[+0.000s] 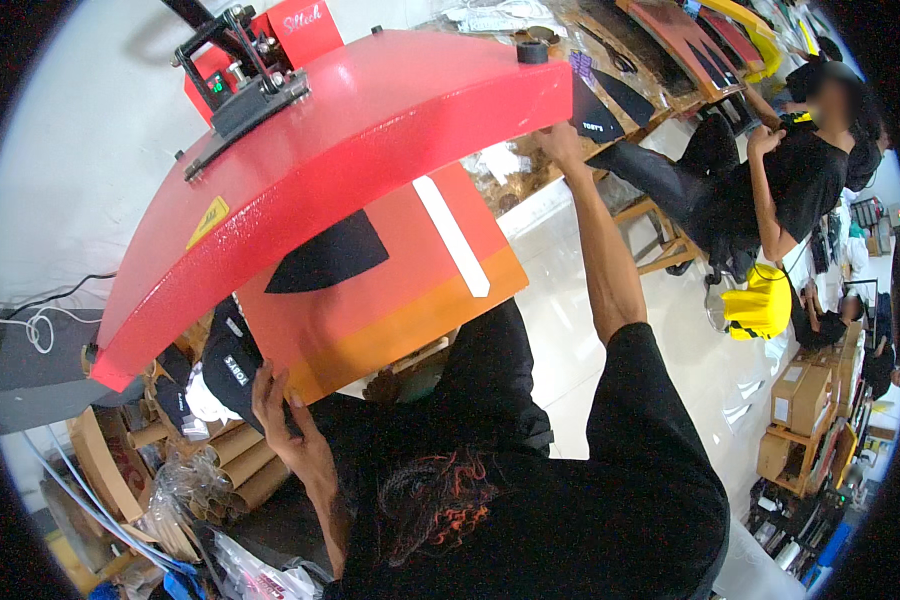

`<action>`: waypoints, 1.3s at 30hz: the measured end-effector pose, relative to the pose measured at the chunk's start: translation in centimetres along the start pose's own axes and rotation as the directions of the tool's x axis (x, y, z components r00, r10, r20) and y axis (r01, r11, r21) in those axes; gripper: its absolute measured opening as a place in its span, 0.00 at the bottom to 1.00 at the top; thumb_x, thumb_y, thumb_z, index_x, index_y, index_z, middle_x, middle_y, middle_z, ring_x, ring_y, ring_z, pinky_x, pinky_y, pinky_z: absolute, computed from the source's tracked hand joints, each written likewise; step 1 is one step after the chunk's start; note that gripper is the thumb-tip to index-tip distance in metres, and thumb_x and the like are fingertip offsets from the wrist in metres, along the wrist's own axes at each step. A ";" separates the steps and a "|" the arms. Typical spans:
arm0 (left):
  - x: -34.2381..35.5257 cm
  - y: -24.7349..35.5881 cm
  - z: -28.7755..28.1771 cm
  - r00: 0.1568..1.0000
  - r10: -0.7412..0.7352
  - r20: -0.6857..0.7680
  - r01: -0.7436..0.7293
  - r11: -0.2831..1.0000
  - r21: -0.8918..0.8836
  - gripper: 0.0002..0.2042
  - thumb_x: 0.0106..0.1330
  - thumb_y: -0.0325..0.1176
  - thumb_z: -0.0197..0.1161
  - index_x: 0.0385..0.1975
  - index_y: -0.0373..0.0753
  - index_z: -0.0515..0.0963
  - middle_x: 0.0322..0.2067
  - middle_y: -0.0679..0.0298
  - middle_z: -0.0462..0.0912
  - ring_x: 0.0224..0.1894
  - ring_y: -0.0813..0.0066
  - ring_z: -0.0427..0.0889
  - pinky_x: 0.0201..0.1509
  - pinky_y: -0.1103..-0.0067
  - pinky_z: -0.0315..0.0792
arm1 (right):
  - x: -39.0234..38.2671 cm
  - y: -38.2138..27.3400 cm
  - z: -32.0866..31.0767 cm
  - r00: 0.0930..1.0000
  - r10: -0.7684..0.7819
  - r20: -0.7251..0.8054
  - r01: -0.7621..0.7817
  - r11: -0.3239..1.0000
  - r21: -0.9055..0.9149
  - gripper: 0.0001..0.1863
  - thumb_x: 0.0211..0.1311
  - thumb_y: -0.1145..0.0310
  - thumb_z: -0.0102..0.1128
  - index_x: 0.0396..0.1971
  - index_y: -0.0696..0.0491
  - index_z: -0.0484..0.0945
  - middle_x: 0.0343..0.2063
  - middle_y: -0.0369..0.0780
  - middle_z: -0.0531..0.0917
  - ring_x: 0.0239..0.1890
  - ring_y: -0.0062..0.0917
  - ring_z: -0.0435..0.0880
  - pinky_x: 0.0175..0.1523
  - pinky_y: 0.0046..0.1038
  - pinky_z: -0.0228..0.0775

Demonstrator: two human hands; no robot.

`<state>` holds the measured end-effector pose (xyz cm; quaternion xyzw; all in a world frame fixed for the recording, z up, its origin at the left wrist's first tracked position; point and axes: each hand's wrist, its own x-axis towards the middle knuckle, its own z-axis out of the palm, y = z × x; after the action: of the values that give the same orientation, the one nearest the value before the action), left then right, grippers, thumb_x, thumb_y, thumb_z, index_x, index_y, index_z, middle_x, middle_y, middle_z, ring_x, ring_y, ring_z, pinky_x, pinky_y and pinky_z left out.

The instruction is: The person repeatedly places black baseball caps onto a red heat press machine, closes the press, and then opens it to remove the caps. This cycle is performed multiple times in a workshop setting.

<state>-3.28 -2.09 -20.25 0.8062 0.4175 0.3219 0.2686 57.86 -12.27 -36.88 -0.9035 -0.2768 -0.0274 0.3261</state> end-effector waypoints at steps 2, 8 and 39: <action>-0.8 0.5 0.7 1.000 -0.007 -0.014 0.007 1.000 -0.030 0.14 0.74 0.25 0.56 0.56 0.35 0.80 0.63 0.51 0.76 0.70 0.52 0.69 0.74 0.60 0.60 | 1.7 -0.8 0.8 0.985 0.169 -0.044 -0.174 0.973 -0.154 0.20 0.58 0.54 0.65 0.36 0.58 0.88 0.37 0.56 0.88 0.42 0.46 0.89 0.50 0.42 0.80; -2.3 2.0 2.0 0.994 -0.021 0.104 0.020 1.000 0.015 0.13 0.74 0.24 0.56 0.55 0.34 0.81 0.61 0.52 0.77 0.68 0.51 0.71 0.72 0.62 0.63 | 1.7 -0.2 7.1 0.963 0.202 -0.176 -0.234 0.954 -0.186 0.19 0.57 0.55 0.65 0.32 0.59 0.88 0.33 0.56 0.88 0.40 0.50 0.89 0.46 0.46 0.81; 12.7 -3.3 8.6 0.809 0.467 0.356 -0.560 0.797 0.227 0.19 0.65 0.27 0.60 0.56 0.42 0.80 0.56 0.62 0.82 0.54 0.65 0.81 0.65 0.62 0.63 | -13.9 -31.3 3.5 0.653 -0.445 0.612 0.035 0.826 0.563 0.06 0.66 0.73 0.69 0.40 0.58 0.87 0.32 0.34 0.87 0.36 0.16 0.82 0.42 0.23 0.74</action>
<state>7.09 8.95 -24.42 0.9594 0.1845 0.1925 0.0915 29.44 3.04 -24.87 -0.6744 -0.5009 0.3583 0.4074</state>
